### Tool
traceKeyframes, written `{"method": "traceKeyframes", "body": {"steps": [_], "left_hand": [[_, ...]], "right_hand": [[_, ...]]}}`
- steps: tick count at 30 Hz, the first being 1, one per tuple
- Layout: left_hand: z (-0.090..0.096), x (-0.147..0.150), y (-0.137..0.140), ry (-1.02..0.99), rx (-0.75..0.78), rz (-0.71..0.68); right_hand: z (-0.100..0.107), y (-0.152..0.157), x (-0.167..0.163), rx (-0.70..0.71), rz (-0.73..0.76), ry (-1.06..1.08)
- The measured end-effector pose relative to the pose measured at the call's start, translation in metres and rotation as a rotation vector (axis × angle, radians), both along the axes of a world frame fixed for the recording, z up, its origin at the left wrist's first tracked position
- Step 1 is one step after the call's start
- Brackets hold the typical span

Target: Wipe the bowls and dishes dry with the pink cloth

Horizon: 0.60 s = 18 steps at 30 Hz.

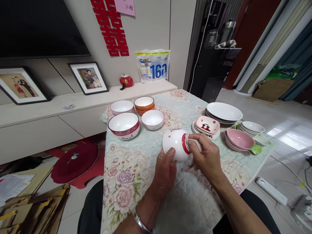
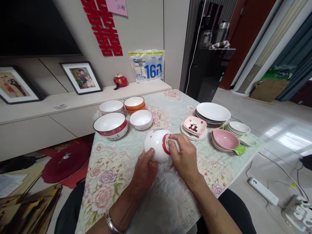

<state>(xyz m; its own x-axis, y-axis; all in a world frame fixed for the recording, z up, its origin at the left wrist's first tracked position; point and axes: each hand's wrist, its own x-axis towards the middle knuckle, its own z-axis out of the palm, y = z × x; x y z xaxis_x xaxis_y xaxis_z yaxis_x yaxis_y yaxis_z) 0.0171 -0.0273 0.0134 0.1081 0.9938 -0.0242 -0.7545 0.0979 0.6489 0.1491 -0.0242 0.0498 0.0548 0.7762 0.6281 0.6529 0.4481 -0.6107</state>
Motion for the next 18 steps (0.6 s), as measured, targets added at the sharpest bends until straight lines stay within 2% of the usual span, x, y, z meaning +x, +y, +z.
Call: {"method": "traceKeyframes", "body": {"steps": [2, 5, 7, 9, 11, 13, 16, 18], "left_hand": [[0.001, -0.001, -0.001, -0.041, 0.009, -0.021], [0.004, -0.004, 0.000, -0.100, -0.006, -0.004], [0.006, -0.006, 0.002, -0.132, -0.033, -0.001], [0.007, -0.006, 0.004, -0.165, -0.084, -0.016], [0.007, -0.006, 0.005, -0.203, -0.157, -0.037], [0.007, -0.005, 0.006, -0.240, -0.232, -0.040], [0.008, -0.003, 0.006, -0.291, -0.303, -0.029], [0.009, -0.003, 0.006, -0.328, -0.314, -0.033]], "right_hand": [[0.002, 0.002, 0.004, 0.028, 0.076, -0.061], [0.009, 0.003, 0.017, 0.002, 0.307, -0.217], [0.011, 0.004, 0.027, -0.015, 0.348, -0.307], [0.007, 0.008, 0.033, 0.013, 0.255, -0.331], [-0.003, 0.014, 0.035, 0.064, 0.133, -0.265], [-0.015, 0.022, 0.030, 0.076, 0.029, -0.132], [-0.032, 0.029, 0.017, 0.021, -0.109, 0.093], [-0.039, 0.029, 0.006, 0.014, -0.149, 0.180]]}}
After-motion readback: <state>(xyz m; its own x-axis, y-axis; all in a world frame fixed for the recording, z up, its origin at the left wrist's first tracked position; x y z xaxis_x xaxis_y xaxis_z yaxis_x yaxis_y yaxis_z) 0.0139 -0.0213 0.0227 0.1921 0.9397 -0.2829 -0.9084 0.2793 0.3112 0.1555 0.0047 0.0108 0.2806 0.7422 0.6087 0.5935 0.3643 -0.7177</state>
